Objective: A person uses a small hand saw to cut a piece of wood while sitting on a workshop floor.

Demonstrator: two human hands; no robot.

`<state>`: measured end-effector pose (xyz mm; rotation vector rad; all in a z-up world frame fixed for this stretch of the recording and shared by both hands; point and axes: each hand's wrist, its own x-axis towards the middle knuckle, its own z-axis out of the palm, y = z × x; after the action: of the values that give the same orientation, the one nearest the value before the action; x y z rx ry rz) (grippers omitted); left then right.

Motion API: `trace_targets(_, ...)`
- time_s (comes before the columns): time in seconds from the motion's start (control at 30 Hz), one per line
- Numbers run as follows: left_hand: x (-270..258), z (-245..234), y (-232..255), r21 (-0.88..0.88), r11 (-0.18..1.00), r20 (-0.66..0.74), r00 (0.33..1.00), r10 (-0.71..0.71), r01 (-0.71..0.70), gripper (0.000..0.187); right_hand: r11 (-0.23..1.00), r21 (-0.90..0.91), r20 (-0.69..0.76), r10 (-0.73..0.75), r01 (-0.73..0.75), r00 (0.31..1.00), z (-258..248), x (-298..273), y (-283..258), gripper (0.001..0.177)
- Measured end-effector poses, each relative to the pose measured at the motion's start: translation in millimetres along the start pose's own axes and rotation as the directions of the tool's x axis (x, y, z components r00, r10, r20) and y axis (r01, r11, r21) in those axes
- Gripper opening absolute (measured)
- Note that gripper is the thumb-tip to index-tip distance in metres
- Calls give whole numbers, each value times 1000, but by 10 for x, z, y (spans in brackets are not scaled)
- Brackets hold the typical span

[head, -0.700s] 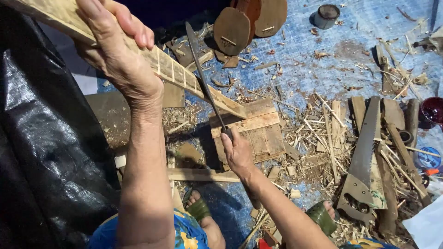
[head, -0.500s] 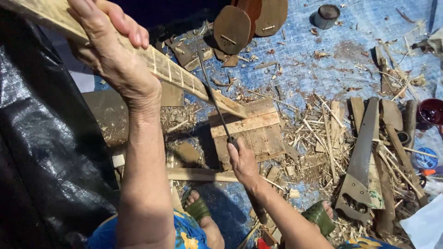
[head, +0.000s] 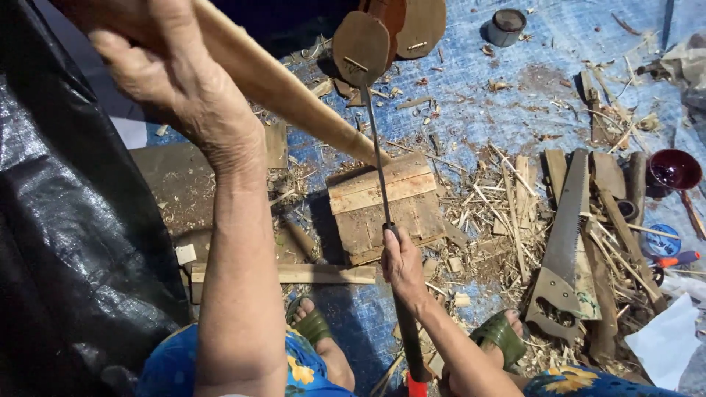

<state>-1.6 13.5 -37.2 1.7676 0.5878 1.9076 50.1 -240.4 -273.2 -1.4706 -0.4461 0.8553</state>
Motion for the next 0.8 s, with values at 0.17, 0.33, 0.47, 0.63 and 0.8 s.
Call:
trace_targets(0.17,-72,-7,-120,-99,992,-4,997,83,-83,53,990,-88,-25,-116,113,993,74,8,-47,31)
trace_targets(0.33,63,59,411,-546,838,113,990,85,-10,28,929,-324,-17,-192,177,981,177,5,-261,34)
trace_targets(0.47,133,58,528,-307,945,87,986,143,-110,14,891,-359,31,-287,278,958,326,94,-455,32)
trace_targets(0.63,129,27,471,-317,939,56,986,157,-131,19,871,-355,71,-337,339,939,487,196,-634,35)
trace_targets(0.8,174,-3,695,-242,969,-12,999,-45,41,25,886,-356,76,-291,299,954,516,163,-632,30)
